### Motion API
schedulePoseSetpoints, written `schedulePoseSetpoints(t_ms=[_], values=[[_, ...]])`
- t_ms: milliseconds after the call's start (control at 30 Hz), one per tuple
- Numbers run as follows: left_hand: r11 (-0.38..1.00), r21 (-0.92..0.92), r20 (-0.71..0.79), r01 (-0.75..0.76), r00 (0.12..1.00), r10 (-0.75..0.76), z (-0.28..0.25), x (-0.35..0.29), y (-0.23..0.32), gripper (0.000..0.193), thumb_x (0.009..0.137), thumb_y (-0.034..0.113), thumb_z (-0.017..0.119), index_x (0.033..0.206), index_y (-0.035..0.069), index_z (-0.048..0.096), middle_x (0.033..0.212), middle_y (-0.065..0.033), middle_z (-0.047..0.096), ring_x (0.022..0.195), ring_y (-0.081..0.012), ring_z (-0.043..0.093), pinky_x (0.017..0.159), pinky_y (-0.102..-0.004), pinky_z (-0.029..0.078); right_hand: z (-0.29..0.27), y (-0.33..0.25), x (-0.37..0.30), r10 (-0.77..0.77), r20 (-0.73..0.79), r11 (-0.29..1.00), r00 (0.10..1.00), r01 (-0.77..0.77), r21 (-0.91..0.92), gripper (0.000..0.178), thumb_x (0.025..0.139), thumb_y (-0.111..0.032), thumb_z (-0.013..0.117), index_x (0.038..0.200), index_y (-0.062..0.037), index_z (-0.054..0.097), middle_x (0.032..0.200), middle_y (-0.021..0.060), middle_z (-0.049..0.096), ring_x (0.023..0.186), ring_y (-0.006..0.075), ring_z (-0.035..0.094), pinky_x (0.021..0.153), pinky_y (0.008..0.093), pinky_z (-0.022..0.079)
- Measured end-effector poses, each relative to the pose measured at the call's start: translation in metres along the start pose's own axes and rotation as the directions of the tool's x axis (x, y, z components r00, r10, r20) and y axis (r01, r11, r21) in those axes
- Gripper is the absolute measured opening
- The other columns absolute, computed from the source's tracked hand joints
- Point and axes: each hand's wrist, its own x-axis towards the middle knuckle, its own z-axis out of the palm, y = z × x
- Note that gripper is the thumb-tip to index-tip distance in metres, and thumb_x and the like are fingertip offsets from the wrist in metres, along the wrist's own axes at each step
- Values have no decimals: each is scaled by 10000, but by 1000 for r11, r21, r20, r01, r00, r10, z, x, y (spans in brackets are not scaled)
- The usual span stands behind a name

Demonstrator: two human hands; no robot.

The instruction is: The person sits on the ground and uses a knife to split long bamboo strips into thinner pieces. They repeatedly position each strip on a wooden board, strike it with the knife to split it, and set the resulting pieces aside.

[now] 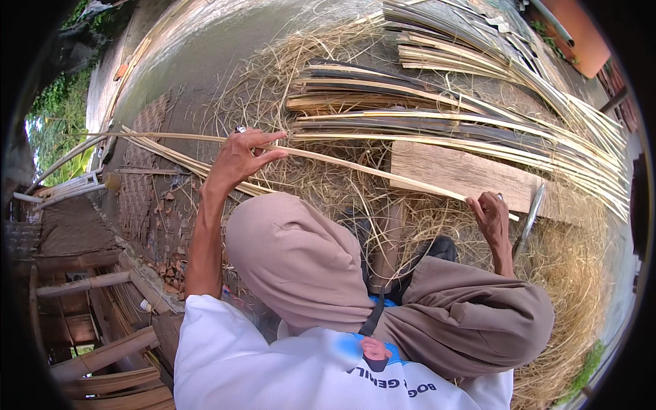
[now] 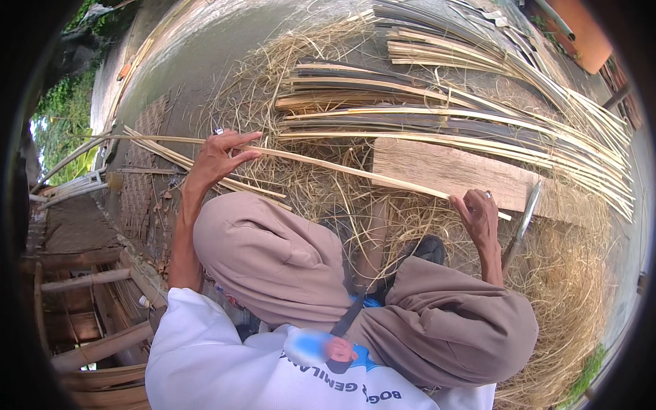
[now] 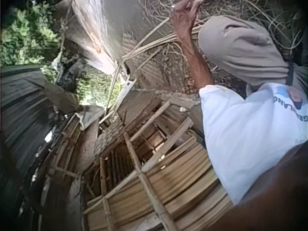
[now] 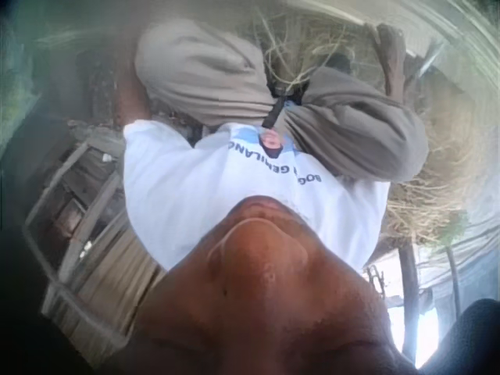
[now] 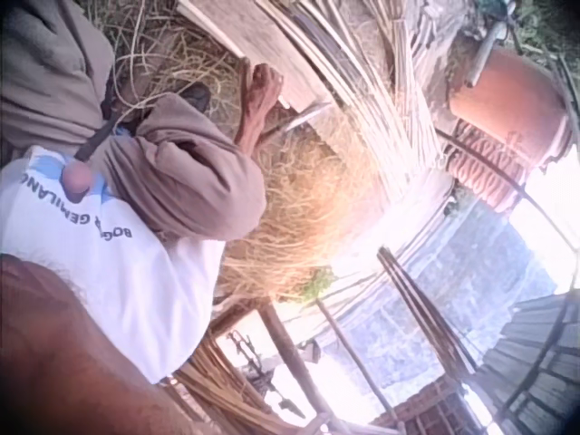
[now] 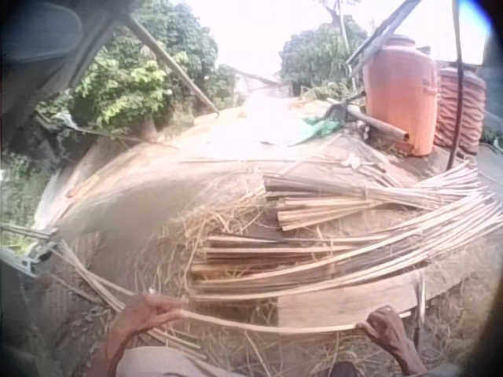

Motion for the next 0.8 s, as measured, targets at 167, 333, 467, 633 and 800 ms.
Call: schedulePoseSetpoints(t_ms=[167,333,467,633,800], values=[[959,-216,-530,183,803,-273,52,-39,-24,357,943,440,728,999,91,778,732,-60,676,776,-220,646,775,-360,513,33,-61,-2,-41,19,999,999,40,11,415,894,-384,781,728,-35,628,674,124,615,607,313,584,566,409,448],[244,-701,421,670,665,-616,153,-90,48,361,1020,378,658,859,61,721,701,-34,631,770,-128,621,714,-285,478,45,-117,10,-103,319,988,942,59,145,336,960,-389,698,897,-61,733,720,143,683,654,366,658,619,445,506],[28,-788,537,615,708,-459,192,-110,66,334,1023,374,652,899,71,713,732,-29,633,775,-127,620,727,-294,492,51,-125,10,-60,394,997,917,40,58,395,973,-365,686,808,-6,689,642,174,622,563,340,597,560,441,443],[-102,-815,550,570,709,-442,206,-114,65,302,1028,370,646,948,84,703,769,-22,634,782,-125,619,743,-305,508,68,-126,-6,-124,408,939,905,-26,342,322,958,-254,726,800,25,693,582,136,562,508,206,504,520,371,393],[-230,-848,526,477,704,-478,213,-116,54,276,1033,365,639,997,97,693,807,-15,636,788,-124,618,760,-315,525,76,-126,-19,-82,569,807,818,-281,520,318,1013,-287,658,1028,23,729,759,81,702,653,145,595,598,323,475]])
